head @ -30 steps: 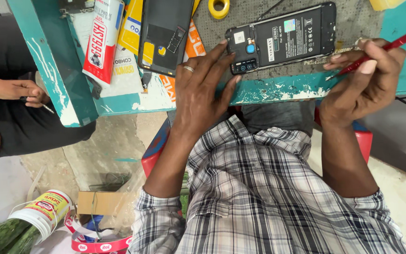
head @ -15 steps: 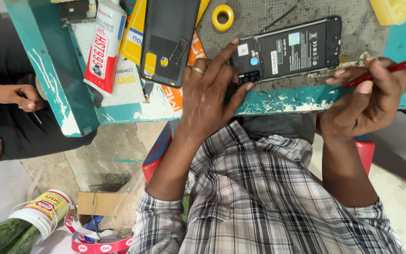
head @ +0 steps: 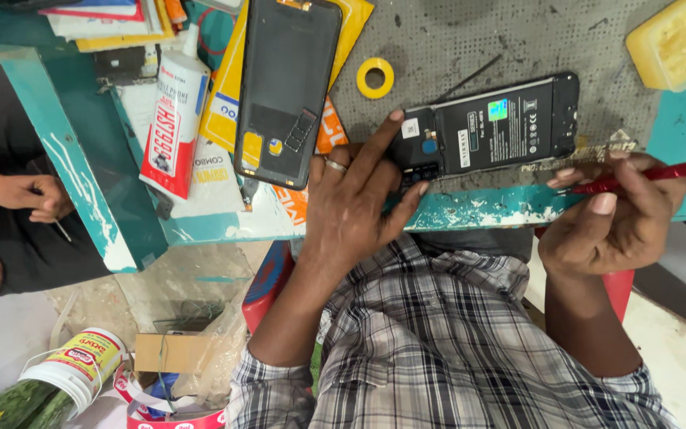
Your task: The person repairs a smartphone at a workbench. They unscrew the phone's back cover with a red screwdriver, remove small components, apply liquid from a small bottle onto the phone, and use tweezers to work on the phone's rear panel and camera area.
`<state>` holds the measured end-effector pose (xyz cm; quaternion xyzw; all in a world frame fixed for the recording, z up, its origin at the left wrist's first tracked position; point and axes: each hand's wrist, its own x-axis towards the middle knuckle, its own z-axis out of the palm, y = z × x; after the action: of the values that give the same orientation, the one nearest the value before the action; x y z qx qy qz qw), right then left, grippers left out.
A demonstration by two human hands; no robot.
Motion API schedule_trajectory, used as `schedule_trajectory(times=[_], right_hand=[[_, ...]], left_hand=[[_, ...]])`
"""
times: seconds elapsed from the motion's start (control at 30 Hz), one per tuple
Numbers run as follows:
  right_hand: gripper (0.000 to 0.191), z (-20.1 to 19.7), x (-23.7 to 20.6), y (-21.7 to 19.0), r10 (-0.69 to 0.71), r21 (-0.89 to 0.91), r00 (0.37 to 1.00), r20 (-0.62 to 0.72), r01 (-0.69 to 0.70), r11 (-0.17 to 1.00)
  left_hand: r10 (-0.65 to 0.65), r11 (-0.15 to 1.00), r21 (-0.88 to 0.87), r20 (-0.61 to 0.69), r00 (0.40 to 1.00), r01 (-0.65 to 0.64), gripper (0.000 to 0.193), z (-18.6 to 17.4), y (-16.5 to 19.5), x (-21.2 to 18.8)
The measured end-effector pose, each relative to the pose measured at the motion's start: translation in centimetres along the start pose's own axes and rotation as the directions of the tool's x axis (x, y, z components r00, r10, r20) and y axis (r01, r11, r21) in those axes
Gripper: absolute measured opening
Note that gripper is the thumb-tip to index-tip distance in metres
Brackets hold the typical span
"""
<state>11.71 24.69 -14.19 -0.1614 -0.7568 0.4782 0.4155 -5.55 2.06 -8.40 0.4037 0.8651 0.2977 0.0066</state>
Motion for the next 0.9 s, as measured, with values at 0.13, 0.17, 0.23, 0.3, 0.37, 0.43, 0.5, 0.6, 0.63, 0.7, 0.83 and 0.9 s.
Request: schedule_trajectory(times=[0.13,0.17,0.23,0.3,0.37,0.43,0.5,0.6,0.63,0.7,0.83,0.9], right_hand=[[0.029,0.5,0.5,0.6,0.023,0.037,1.0,-0.009,-0.022,0.999],[0.03,0.5,0.7,0.8,0.024,0.038,1.0,-0.009,-0.023,0.999],[0.032,0.7,1.0,1.0,0.022,0.038,1.0,-0.007,-0.021,0.999],[0.035,0.8,1.2,1.2,0.022,0.035,1.0,-0.009,-0.022,0.999],[0.038,1.0,1.4,1.3,0.028,0.042,1.0,-0.01,-0.028,0.999],[0.038,1.1,1.7,1.2,0.03,0.069,1.0,0.0,-0.03,0.997],[0.038,1.4,2.0,0.9,0.034,0.085,0.999,0.001,-0.034,0.996],[0.037,1.8,2.6,0.2,0.057,0.032,0.998,0.002,-0.057,0.998],[0.036,1.8,2.9,-0.2,0.071,-0.013,0.997,0.019,-0.07,0.997],[0.033,1.9,3.4,-1.0,0.098,-0.104,0.993,0.064,-0.091,0.99],[0.033,2.1,4.3,-3.0,0.157,-0.193,0.976,0.153,-0.126,0.973],[0.035,2.3,4.6,-3.9,0.142,-0.211,0.971,0.195,-0.099,0.972]], left_hand=[[0.01,1.0,0.011,0.002,1.0,-0.01,0.036,0.3,-0.6,0.8],[0.004,1.0,0.013,0.005,1.0,-0.004,0.037,0.3,-0.7,1.0],[-0.013,1.0,0.006,0.013,1.0,0.013,0.038,0.4,-0.8,1.3],[-0.036,0.999,-0.011,0.026,0.999,0.036,0.039,0.4,-0.9,1.6],[-0.046,0.999,-0.006,0.037,0.998,0.046,0.042,0.6,-0.9,2.0],[-0.054,0.999,-0.006,0.046,0.997,0.054,0.044,0.7,-1.0,2.3],[-0.058,0.998,-0.011,0.053,0.997,0.059,0.045,0.6,-1.0,2.5],[-0.065,0.998,-0.016,0.051,0.997,0.065,0.043,0.5,-0.8,2.6],[-0.065,0.997,-0.027,0.047,0.997,0.066,0.042,0.4,-0.7,2.5],[-0.064,0.997,-0.048,0.038,0.997,0.065,0.039,0.2,-0.5,2.2],[-0.059,0.995,-0.074,0.016,0.998,0.06,0.04,0.3,0.0,1.3],[-0.036,0.996,-0.08,0.012,0.999,0.037,0.037,0.2,0.2,0.7]])
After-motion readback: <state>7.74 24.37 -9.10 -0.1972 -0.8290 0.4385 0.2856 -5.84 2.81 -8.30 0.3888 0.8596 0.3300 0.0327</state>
